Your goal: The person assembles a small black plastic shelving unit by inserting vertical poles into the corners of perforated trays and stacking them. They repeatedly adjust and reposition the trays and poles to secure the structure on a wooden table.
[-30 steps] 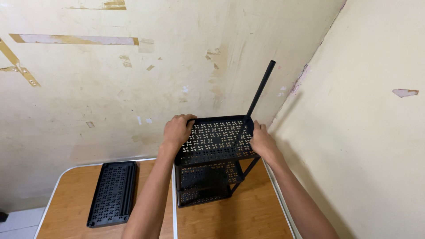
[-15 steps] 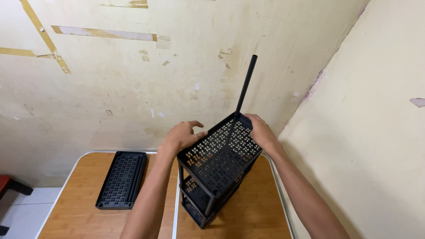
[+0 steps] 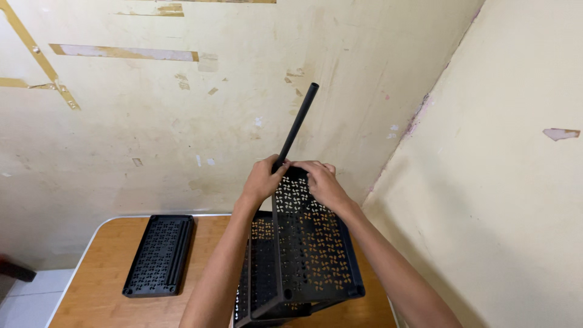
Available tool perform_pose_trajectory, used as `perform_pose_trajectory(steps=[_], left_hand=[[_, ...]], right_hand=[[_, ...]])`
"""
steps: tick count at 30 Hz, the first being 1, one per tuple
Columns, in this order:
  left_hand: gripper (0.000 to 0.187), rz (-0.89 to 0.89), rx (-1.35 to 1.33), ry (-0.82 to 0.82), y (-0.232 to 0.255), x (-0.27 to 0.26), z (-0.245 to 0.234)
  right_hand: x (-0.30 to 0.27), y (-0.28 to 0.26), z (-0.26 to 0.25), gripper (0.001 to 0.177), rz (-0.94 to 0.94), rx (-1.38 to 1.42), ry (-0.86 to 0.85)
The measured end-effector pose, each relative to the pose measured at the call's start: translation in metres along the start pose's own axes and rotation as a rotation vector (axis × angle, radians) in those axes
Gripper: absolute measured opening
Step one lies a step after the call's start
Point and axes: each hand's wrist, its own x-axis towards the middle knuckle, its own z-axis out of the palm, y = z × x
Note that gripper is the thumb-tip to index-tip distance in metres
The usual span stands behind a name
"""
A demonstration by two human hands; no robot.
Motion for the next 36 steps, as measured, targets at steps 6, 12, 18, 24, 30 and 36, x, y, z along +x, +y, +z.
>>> perform_pose_trajectory(steps=[6, 12, 18, 24, 30, 36], left_hand=[[0.035, -0.205, 0.141, 0.127, 0.018, -0.011, -0.019], [0.032, -0.199, 0.154, 0.325, 0.013, -0.021, -0.04], [0.026, -0.137, 0.142, 0.46, 0.015, -0.033, -0.038], [0.02, 0.02, 0.163, 0.541, 0.028, -0.054, -0.032], [0.011, -0.023, 0.118, 0.62, 0.038, -0.076, -0.021], [0.007, -0.13, 0.074, 0.698, 0.034, -0.086, -0.004]], right_hand=[[-0.036, 0.022, -0.003, 0.078, 0.12, -0.214, -0.02], [-0.06, 0.052, -0.023, 0.084, 0.504, 0.252, -0.278], [-0.036, 0.049, -0.036, 0.054, 0.338, 0.317, -0.122], [-0.001, 0.03, -0.056, 0.053, 0.296, -0.045, 0.025], [0.029, 0.018, -0.044, 0.039, 0.168, -0.209, 0.065], [0.029, 0.002, -0.012, 0.057, 0.292, -0.341, -0.215]])
